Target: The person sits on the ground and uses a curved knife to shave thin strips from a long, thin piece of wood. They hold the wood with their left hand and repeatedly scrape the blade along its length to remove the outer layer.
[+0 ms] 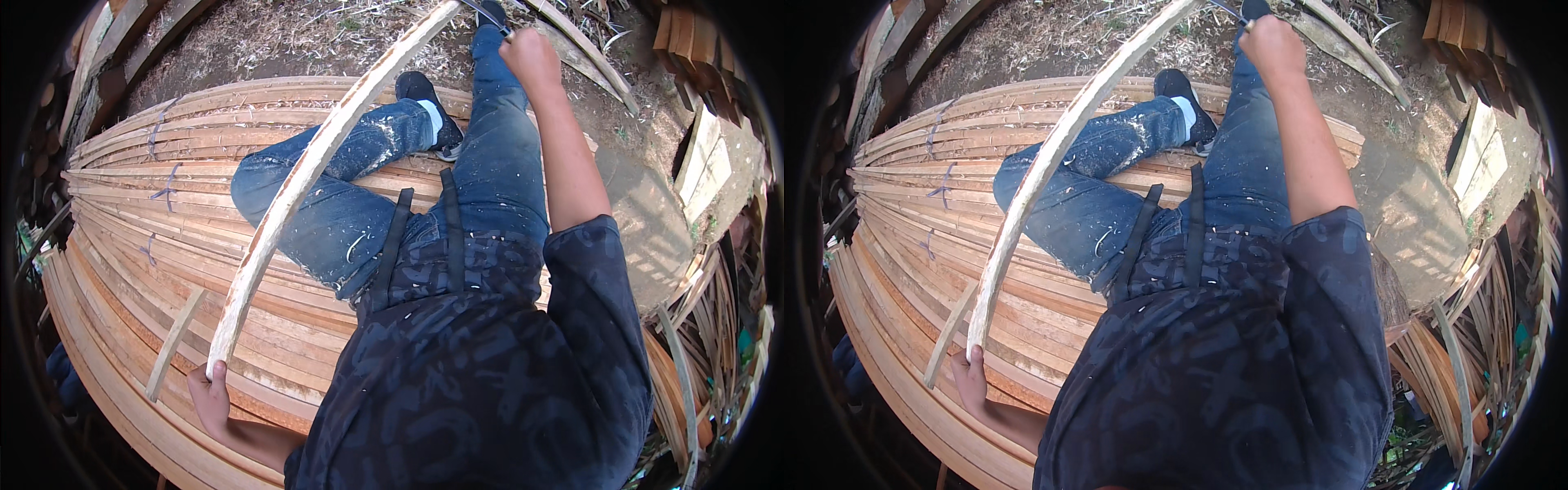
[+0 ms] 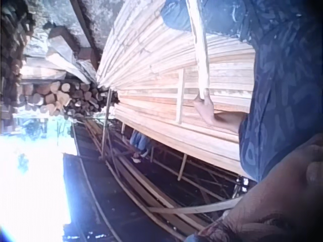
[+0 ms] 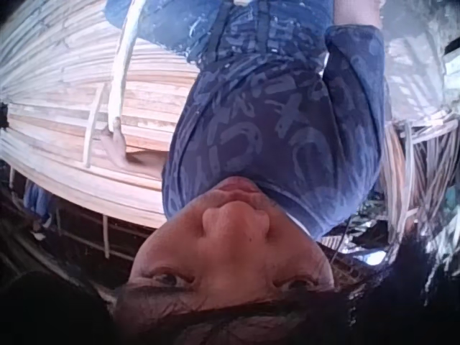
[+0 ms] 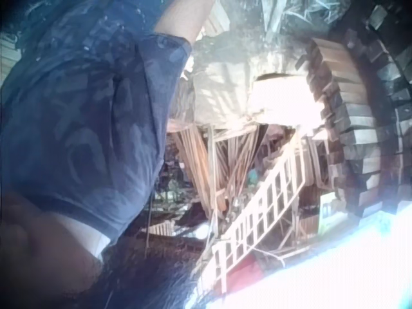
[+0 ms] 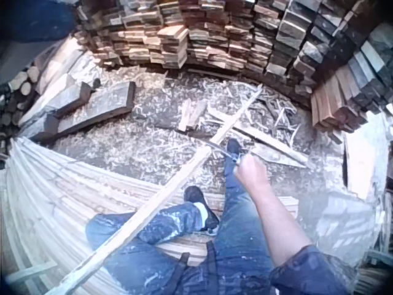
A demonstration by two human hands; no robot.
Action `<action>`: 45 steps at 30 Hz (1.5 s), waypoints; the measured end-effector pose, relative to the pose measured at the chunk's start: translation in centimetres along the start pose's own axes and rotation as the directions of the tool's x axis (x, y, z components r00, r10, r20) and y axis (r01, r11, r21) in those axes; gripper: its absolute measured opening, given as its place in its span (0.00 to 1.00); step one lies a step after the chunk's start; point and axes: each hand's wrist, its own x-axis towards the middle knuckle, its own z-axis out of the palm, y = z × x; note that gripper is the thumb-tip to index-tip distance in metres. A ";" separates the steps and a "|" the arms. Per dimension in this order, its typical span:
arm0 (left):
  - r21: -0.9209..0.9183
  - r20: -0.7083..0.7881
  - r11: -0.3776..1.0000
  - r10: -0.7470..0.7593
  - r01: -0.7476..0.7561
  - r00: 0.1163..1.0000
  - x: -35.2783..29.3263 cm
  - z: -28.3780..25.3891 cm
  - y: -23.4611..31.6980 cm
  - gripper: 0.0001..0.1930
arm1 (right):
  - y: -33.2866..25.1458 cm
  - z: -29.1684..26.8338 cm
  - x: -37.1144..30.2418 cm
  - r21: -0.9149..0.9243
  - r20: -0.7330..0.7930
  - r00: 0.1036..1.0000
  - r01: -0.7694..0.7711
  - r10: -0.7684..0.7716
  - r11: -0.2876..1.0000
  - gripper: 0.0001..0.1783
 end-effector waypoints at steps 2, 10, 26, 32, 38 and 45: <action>-0.050 0.079 0.999 -0.014 0.018 0.997 0.0 0.6 -0.3 0.30 | 1.0 -0.3 0.2 -0.034 -0.022 0.998 0.060 -0.061 0.998 0.12; -0.085 0.090 0.988 -0.121 0.129 0.989 -0.6 1.6 -0.5 0.30 | -6.5 -3.6 -9.3 0.147 0.117 0.891 0.422 -0.439 0.895 0.20; -0.062 0.275 0.981 -0.160 0.183 0.948 -3.0 3.8 -0.5 0.32 | -1.8 -2.4 -5.7 -0.063 0.114 0.945 0.315 -0.307 0.947 0.10; -0.080 0.222 0.983 -0.142 0.163 0.965 -3.7 4.2 0.1 0.33 | 6.7 -3.7 -1.6 -0.291 0.065 0.997 0.066 -0.049 0.954 0.13; -0.065 0.148 0.979 -0.181 0.193 0.972 -3.9 3.4 -0.4 0.33 | 0.0 -6.2 -7.0 -0.054 0.117 0.977 0.183 -0.176 0.982 0.12; -0.097 0.117 0.979 -0.168 0.180 0.979 -4.6 3.6 0.5 0.32 | 2.6 -1.2 -2.4 -0.113 -0.049 0.968 0.240 -0.247 0.964 0.13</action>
